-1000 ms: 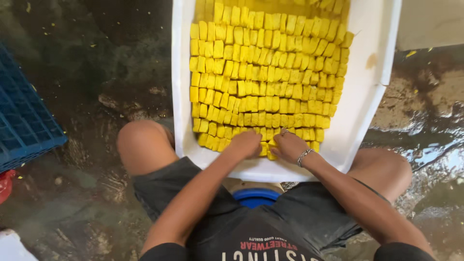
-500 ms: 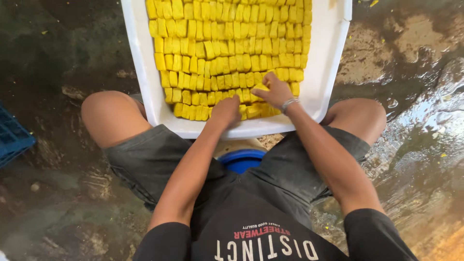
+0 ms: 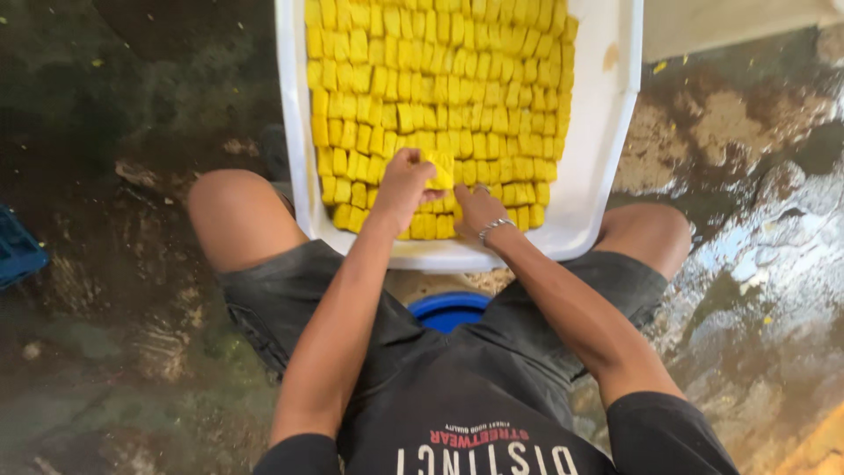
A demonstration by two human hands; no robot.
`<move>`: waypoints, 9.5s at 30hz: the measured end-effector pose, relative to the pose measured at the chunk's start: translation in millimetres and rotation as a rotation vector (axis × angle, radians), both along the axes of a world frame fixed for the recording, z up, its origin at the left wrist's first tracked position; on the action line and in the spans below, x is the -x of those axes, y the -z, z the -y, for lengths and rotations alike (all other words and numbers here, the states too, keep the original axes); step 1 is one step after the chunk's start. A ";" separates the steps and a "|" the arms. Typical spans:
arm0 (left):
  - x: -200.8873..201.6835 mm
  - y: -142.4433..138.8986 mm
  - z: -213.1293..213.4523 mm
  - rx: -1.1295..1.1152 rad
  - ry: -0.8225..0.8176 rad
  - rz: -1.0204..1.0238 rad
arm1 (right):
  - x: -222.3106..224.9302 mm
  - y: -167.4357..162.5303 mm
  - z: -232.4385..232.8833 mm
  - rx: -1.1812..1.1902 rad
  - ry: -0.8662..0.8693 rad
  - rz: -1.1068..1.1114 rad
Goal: The person washes yellow tofu cubes in a large tub of yellow-tinted water, gathering handfuls from the water. They transfer the cubes by hand into a white tray and arrange them in neat rows, filling the tray.
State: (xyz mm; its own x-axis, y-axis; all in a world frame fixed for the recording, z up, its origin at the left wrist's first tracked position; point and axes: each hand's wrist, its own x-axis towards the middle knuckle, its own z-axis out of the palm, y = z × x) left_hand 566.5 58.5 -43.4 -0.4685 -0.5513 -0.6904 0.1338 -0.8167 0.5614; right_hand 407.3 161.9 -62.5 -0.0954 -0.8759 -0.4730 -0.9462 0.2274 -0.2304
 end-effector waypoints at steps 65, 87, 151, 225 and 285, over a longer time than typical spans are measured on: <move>-105.9 -72.1 183.6 0.428 -0.650 0.032 | -78.1 10.7 205.9 0.642 0.299 0.580; -87.6 -75.1 205.4 0.338 -0.647 -0.060 | -41.7 18.7 319.3 0.789 0.199 0.519; 65.5 24.4 8.7 -0.236 -0.301 -0.047 | 70.3 -62.9 56.1 0.404 0.153 0.411; 56.0 38.9 171.4 -0.627 -0.235 -0.357 | 188.3 69.6 330.1 0.312 0.045 0.156; -36.0 -148.3 -36.6 -0.517 -0.393 -0.633 | 130.8 -199.0 -4.5 0.136 1.479 2.061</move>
